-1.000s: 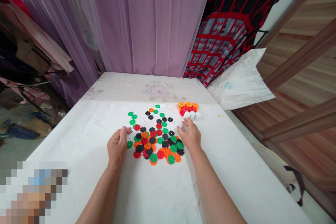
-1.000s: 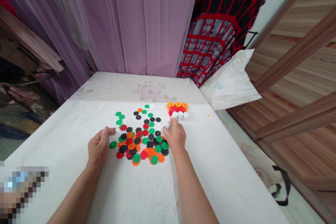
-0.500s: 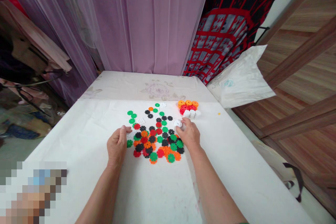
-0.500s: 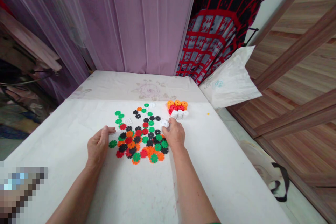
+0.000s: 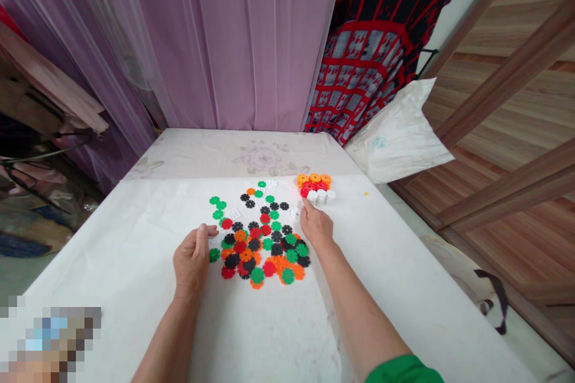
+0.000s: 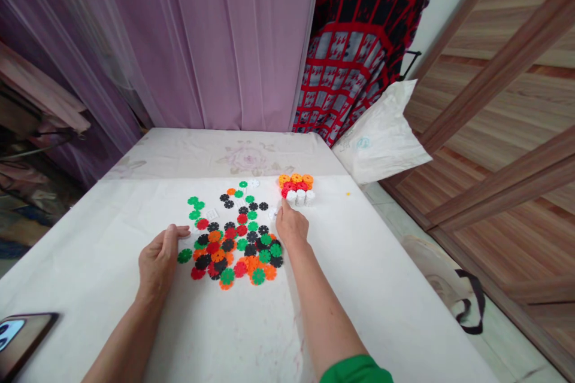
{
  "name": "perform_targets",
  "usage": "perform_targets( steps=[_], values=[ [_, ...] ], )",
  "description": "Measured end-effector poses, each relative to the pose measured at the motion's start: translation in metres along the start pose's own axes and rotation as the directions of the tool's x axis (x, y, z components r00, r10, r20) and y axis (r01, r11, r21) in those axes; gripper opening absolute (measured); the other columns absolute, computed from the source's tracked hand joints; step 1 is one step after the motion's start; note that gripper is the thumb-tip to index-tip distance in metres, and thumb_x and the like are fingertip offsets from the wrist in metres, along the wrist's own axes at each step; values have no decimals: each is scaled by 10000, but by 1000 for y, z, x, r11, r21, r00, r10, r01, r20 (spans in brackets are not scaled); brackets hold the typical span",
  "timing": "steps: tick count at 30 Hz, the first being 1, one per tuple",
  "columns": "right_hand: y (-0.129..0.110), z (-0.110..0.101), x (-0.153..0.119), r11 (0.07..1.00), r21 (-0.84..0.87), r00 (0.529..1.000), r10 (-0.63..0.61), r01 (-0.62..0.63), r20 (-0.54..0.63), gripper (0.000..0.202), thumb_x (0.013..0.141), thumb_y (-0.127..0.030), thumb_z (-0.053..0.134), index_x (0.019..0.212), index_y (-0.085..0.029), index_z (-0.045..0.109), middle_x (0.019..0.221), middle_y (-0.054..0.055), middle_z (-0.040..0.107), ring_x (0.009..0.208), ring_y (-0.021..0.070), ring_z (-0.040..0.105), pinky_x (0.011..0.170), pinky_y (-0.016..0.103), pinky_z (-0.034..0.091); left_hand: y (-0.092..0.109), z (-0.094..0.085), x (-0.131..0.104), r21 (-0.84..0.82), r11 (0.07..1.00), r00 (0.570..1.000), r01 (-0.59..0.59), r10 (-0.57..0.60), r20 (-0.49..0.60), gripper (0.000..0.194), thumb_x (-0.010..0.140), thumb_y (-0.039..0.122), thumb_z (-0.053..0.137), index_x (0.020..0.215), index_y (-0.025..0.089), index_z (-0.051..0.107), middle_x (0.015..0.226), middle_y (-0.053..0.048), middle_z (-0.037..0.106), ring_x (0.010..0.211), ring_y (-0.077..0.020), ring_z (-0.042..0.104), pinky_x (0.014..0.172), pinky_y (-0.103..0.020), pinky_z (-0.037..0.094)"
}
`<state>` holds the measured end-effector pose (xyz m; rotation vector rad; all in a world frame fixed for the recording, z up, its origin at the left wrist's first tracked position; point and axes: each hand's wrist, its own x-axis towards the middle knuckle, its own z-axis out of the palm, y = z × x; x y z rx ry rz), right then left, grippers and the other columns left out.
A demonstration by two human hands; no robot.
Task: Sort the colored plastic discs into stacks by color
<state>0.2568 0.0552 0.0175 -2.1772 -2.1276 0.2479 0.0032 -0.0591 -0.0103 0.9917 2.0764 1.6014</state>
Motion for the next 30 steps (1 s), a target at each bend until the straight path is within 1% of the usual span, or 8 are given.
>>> perform_targets(
  steps=[5, 10, 14, 19, 23, 27, 30],
  values=[
    [-1, 1, 4, 1000, -9, 1000, -17, 17, -2, 448, 1013, -298, 322, 1383, -278, 573, 1024, 94, 762, 937, 223, 707, 803, 321, 467, 0, 0, 0, -2, 1000, 1000, -29, 29, -11, 439, 842, 591, 511, 688, 237, 721, 895, -62, 798, 939, -257, 726, 952, -406, 548],
    [-1, 0, 5, 1000, -3, 1000, -7, 7, -1, 451, 1012, -293, 301, 1364, -267, 582, 1022, 95, 762, 946, 234, 709, 802, 335, 469, 3, 0, -1, -6, 999, 999, -48, 48, -7, 445, 842, 591, 516, 675, 231, 716, 876, -60, 797, 914, -250, 730, 922, -395, 565],
    [-2, -2, 4, 1000, -4, 1000, -3, 3, 0, 443, 1011, -286, 302, 1339, -249, 597, 1012, 106, 761, 937, 244, 709, 791, 342, 469, 3, 0, 0, -7, 999, 999, -34, 34, -3, 436, 844, 579, 514, 674, 231, 713, 880, -61, 796, 912, -247, 730, 938, -399, 559],
    [0, -1, 4, 1000, -2, 1000, -3, 3, 3, 436, 1015, -297, 314, 1346, -262, 594, 1012, 98, 758, 933, 234, 706, 802, 334, 465, 4, 0, 0, -13, 999, 999, -45, 45, -2, 426, 840, 569, 511, 664, 234, 706, 857, -60, 792, 900, -246, 730, 933, -396, 560],
    [0, 0, 3, 1000, 2, 1000, -5, 5, -5, 446, 1012, -294, 302, 1341, -268, 602, 1013, 89, 764, 918, 222, 702, 794, 321, 464, 6, -1, 0, -11, 1000, 1000, -24, 24, 2, 420, 834, 567, 509, 667, 237, 707, 869, -61, 793, 919, -251, 729, 944, -399, 555],
    [1, 1, 1, 1000, 27, 1000, -4, 5, -29, 462, 1013, -296, 309, 1389, -276, 578, 1036, 81, 769, 929, 218, 706, 787, 308, 463, 4, -1, 0, 6, 1000, 1000, -7, 7, -1, 422, 834, 572, 509, 682, 236, 714, 898, -63, 795, 957, -262, 722, 967, -417, 542],
    [5, 4, -4, 997, 76, 998, 21, -16, -61, 449, 1016, -299, 327, 1368, -294, 605, 1042, 65, 774, 938, 212, 709, 797, 297, 464, 3, -2, 1, 14, 1000, 1000, 2, -2, -4, 429, 833, 580, 510, 686, 233, 715, 912, -67, 796, 966, -271, 720, 982, -434, 533]
  ],
)
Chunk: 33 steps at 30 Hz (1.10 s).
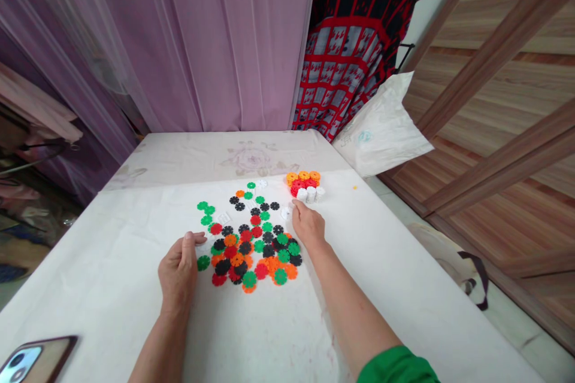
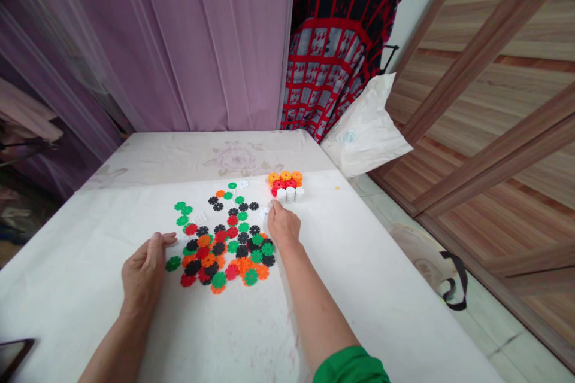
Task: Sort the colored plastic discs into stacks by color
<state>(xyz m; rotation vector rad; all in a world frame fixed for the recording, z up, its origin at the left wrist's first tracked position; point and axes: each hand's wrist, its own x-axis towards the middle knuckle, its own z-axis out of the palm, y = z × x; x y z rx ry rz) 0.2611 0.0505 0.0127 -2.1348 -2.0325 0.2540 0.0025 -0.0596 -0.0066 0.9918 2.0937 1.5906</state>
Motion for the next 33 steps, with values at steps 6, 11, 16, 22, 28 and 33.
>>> perform_targets(
  steps=[6, 11, 16, 22, 28, 33],
  values=[
    [11, 15, -29, 989, 137, 996, -36, 47, -77, 381, 997, -300, 384, 1214, -300, 698, 938, 17, 784, 856, 195, 709, 786, 265, 458, 2, 0, 0, -2, 1000, 1000, -20, 20, 0, 420, 836, 562, 503, 680, 233, 714, 881, -69, 795, 947, -270, 726, 963, -438, 545],
    [19, 27, -35, 960, 250, 966, -60, 124, -250, 295, 898, -271, 498, 1100, -220, 707, 1014, 59, 750, 957, 210, 666, 873, 292, 477, 0, 0, 1, 7, 1000, 1000, -17, 17, -9, 422, 841, 556, 494, 684, 232, 715, 879, -66, 798, 933, -265, 730, 948, -422, 551],
    [25, 38, -17, 919, 296, 912, -135, 262, -387, 360, 757, -236, 636, 1114, -201, 660, 1240, 102, 679, 1149, 261, 594, 990, 388, 460, 0, 1, 1, 23, 999, 1000, -24, 24, -12, 425, 836, 559, 499, 697, 224, 720, 888, -60, 801, 943, -259, 731, 938, -399, 554],
    [18, 38, -1, 892, 305, 921, -239, 334, -308, 402, 764, -226, 648, 1165, -205, 652, 1277, 94, 678, 1207, 269, 578, 1008, 415, 444, -2, 2, 1, 7, 999, 999, -48, 48, -18, 437, 836, 577, 499, 686, 228, 716, 870, -56, 800, 922, -249, 735, 908, -379, 565],
    [16, 37, 4, 904, 287, 937, -250, 316, -244, 366, 801, -236, 629, 1164, -218, 664, 1199, 86, 706, 1160, 263, 590, 975, 398, 436, -3, 3, 2, -7, 999, 999, -45, 45, -5, 427, 832, 569, 503, 682, 229, 711, 876, -58, 798, 922, -245, 735, 936, -383, 560],
    [20, 40, 4, 901, 303, 938, -239, 310, -249, 368, 801, -226, 622, 1167, -229, 664, 1197, 74, 708, 1149, 255, 589, 977, 388, 430, 1, 1, 0, -15, 1000, 1000, -22, 22, -2, 417, 837, 550, 507, 674, 224, 708, 880, -60, 796, 932, -246, 732, 950, -390, 556]
  ],
)
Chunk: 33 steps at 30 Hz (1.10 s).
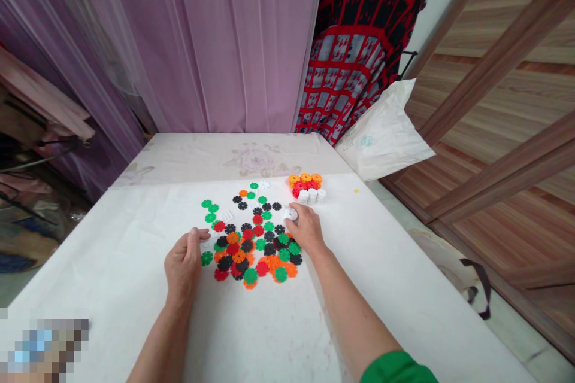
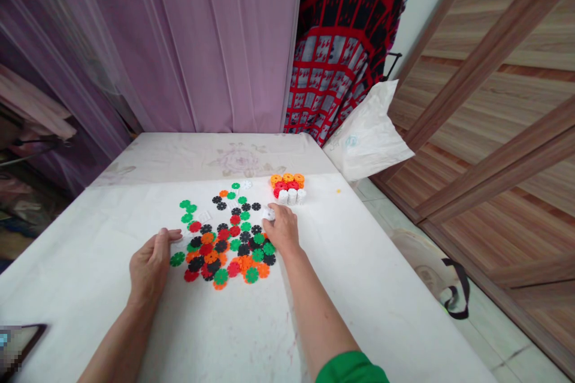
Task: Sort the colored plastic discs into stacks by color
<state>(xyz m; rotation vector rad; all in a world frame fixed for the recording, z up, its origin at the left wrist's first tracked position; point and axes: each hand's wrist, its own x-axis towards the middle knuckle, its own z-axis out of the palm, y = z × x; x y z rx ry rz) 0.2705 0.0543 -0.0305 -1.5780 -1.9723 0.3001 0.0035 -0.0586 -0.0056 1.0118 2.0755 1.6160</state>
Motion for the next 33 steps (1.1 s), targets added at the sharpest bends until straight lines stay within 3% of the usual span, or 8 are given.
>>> perform_targets(
  steps=[6, 9, 13, 17, 20, 23, 28, 33],
  values=[
    [5, 4, -1, 1000, 11, 999, -25, 25, -43, 410, 794, -258, 625, 1200, -217, 665, 1200, 85, 712, 1143, 263, 604, 983, 401, 445, -6, -5, 7, -100, 989, 992, 108, -114, -50, 469, 837, 593, 513, 799, 185, 740, 949, -89, 789, 975, -253, 718, 1005, -433, 528],
    [11, 7, -2, 998, 25, 995, -50, 52, -85, 413, 812, -312, 600, 1203, -198, 669, 1192, 100, 717, 1126, 274, 618, 978, 413, 460, -19, -12, 18, -177, 977, 992, 121, -123, -3, 508, 824, 622, 529, 911, 168, 741, 1051, -101, 775, 976, -241, 714, 952, -418, 555],
    [17, 9, -2, 997, 51, 992, -59, 65, -114, 379, 837, -332, 536, 1153, -189, 690, 1143, 110, 732, 1068, 269, 641, 955, 414, 483, -35, -27, 33, -43, 994, 994, 105, -103, 47, 494, 761, 580, 621, 1033, 181, 727, 1040, -85, 772, 949, -229, 709, 927, -395, 555],
    [18, 9, -1, 997, 72, 992, -22, 30, -120, 361, 842, -360, 507, 1085, -190, 713, 1072, 108, 747, 997, 262, 658, 917, 408, 502, -44, -33, 40, 136, 984, 971, -113, 80, 226, 475, 771, 546, 608, 1080, 206, 729, 1152, -98, 750, 1080, -263, 683, 1004, -433, 522],
    [16, 7, -1, 997, 76, 992, -15, 24, -122, 348, 845, -376, 492, 1026, -195, 728, 1027, 104, 751, 965, 257, 661, 902, 399, 504, -44, -30, 38, 378, 847, 909, -374, 255, 328, 446, 737, 518, 674, 1066, 227, 757, 1310, -115, 685, 1309, -342, 549, 1138, -507, 405],
    [16, 7, -2, 997, 76, 992, -5, 15, -127, 344, 842, -375, 496, 1024, -200, 730, 1007, 97, 750, 956, 248, 657, 902, 384, 505, -40, -25, 32, 515, 720, 871, -466, 272, 409, 452, 756, 493, 697, 1135, 253, 745, 1371, -110, 649, 1353, -372, 504, 1142, -548, 382],
    [18, 9, -2, 997, 81, 993, 23, -13, -119, 360, 829, -334, 488, 1064, -199, 724, 1023, 94, 747, 981, 243, 651, 923, 379, 502, -31, -19, 24, 558, 716, 892, -420, 211, 400, 324, 780, 423, 691, 1074, 295, 733, 1404, -78, 631, 1366, -350, 498, 1141, -578, 351],
    [17, 6, -4, 991, 118, 985, 76, -58, -154, 368, 821, -341, 494, 1070, -201, 726, 1046, 97, 747, 1000, 250, 649, 928, 388, 506, -24, -23, 29, 400, 873, 932, -279, 145, 333, 233, 718, 404, 680, 905, 267, 709, 1159, -64, 754, 1143, -299, 651, 1050, -498, 446]
  ],
)
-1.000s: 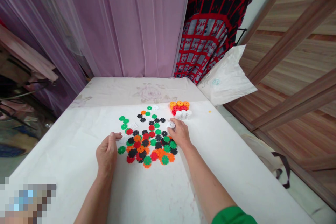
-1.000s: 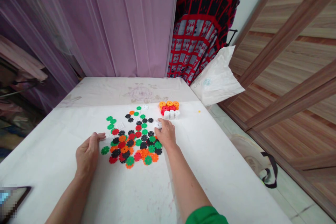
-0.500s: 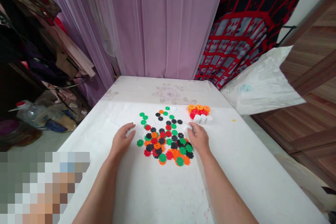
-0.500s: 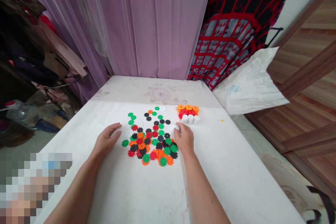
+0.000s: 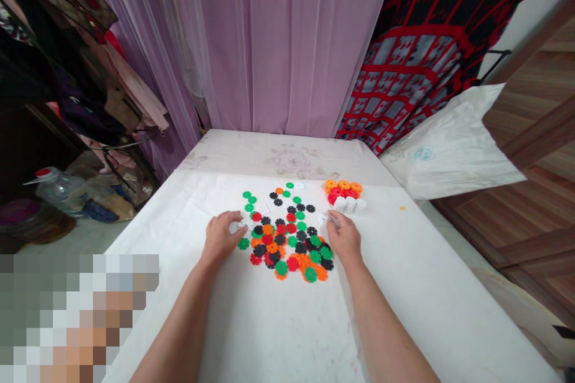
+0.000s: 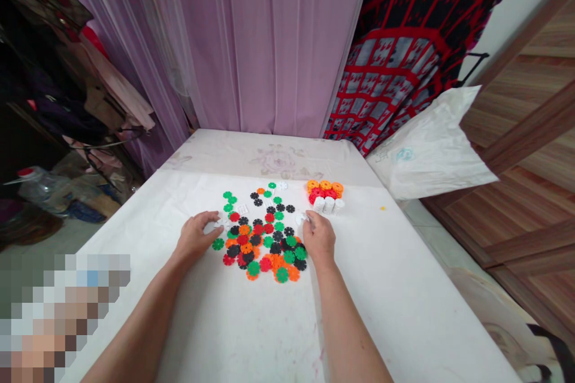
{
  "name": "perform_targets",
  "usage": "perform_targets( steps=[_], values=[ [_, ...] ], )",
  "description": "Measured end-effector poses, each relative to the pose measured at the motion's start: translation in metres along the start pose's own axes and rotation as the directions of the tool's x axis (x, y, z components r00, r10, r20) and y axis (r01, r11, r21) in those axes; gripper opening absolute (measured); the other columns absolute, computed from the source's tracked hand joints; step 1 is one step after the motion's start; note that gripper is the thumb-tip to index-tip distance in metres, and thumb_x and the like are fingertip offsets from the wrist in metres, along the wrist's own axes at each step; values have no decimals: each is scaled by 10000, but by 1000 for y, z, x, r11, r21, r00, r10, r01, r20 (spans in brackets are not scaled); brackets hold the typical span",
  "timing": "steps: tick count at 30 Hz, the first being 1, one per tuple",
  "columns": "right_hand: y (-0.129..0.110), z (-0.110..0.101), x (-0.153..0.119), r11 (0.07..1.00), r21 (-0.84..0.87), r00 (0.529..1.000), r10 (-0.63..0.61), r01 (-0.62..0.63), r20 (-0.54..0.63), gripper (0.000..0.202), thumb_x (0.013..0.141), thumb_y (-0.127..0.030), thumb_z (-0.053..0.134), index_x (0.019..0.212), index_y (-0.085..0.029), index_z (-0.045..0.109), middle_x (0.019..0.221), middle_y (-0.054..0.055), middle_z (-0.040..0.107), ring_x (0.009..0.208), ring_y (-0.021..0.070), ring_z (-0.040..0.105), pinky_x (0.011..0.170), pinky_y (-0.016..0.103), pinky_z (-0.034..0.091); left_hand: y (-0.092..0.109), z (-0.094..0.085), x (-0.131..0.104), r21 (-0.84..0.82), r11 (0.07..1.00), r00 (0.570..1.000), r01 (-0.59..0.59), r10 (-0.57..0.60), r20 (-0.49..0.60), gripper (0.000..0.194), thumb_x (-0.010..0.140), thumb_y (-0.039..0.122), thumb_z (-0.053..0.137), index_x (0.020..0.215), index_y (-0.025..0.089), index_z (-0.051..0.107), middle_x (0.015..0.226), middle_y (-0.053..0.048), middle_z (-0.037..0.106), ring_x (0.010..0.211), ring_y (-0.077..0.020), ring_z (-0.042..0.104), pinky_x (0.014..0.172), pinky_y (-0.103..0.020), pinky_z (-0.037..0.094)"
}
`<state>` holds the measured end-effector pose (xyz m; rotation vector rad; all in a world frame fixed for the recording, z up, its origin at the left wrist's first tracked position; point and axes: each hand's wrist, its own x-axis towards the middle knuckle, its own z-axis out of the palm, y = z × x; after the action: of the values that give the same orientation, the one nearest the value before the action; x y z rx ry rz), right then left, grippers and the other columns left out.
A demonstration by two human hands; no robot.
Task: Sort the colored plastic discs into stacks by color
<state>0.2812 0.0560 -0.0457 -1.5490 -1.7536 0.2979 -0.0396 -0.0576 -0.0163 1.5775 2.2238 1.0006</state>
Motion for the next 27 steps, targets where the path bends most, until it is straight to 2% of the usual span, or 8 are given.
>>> perform_targets(
  steps=[2, 5, 9, 13, 17, 22, 24, 27],
  values=[
    [-1, -2, -1, 1000, 11, 999, 10, -9, -45, 373, 828, -341, 485, 1076, -200, 724, 1046, 100, 747, 999, 252, 648, 918, 390, 509, 3, -4, 1, -152, 985, 996, 77, -82, -26, 238, 739, 465, 629, 842, 262, 700, 904, -33, 773, 887, -233, 700, 872, -386, 528],
    [-3, -4, -3, 999, 26, 993, -28, 31, -114, 354, 852, -337, 473, 1044, -188, 730, 1027, 113, 748, 984, 256, 649, 912, 399, 509, 20, -3, 0, -375, 914, 979, 155, -194, -68, 333, 715, 551, 634, 810, 237, 695, 716, 1, 709, 670, -161, 636, 658, -286, 503],
    [-17, -9, -7, 977, 61, 964, -190, 205, -187, 288, 898, -323, 485, 919, -198, 744, 939, 103, 760, 905, 232, 660, 887, 370, 511, 59, 14, -8, -659, 706, 964, 259, -231, 131, 465, 602, 616, 709, 797, 194, 681, 646, 4, 650, 585, -128, 570, 532, -244, 455],
    [-39, -15, -15, 927, 104, 926, -342, 361, -160, 276, 940, -323, 508, 840, -213, 740, 844, 74, 756, 821, 203, 657, 828, 331, 502, 91, 33, -15, -694, 615, 927, 374, -225, 300, 483, 557, 602, 761, 771, 180, 665, 587, 23, 608, 517, -92, 514, 488, -215, 415],
    [-61, -18, -23, 912, 183, 928, -372, 368, -15, 310, 949, -321, 506, 726, -228, 700, 726, 38, 720, 723, 177, 634, 759, 304, 479, 104, 44, -17, -705, 613, 934, 358, -222, 281, 469, 571, 601, 765, 764, 188, 653, 574, 25, 604, 530, -107, 550, 464, -211, 415],
    [-79, -18, -27, 916, 304, 943, -310, 262, 121, 288, 901, -361, 542, 677, -235, 672, 672, 18, 686, 700, 168, 623, 736, 281, 469, 106, 51, -18, -682, 661, 948, 312, -172, 266, 456, 621, 617, 723, 797, 203, 645, 612, 15, 631, 531, -125, 577, 453, -230, 431],
    [-73, -21, -22, 925, 336, 964, -232, 177, 131, 310, 882, -401, 531, 655, -227, 650, 655, 12, 669, 667, 160, 602, 705, 270, 461, 99, 48, -17, -658, 711, 968, 250, -160, 194, 444, 664, 622, 678, 824, 208, 652, 646, 4, 652, 555, -132, 591, 472, -238, 449],
    [-50, -30, -8, 942, 332, 997, 19, -45, 81, 401, 873, -517, 472, 652, -218, 621, 607, 0, 628, 597, 152, 546, 612, 255, 429, 76, 37, -9, -566, 821, 986, 77, -146, -78, 404, 738, 584, 624, 897, 216, 674, 720, -17, 689, 658, -154, 641, 568, -257, 504]
  ],
)
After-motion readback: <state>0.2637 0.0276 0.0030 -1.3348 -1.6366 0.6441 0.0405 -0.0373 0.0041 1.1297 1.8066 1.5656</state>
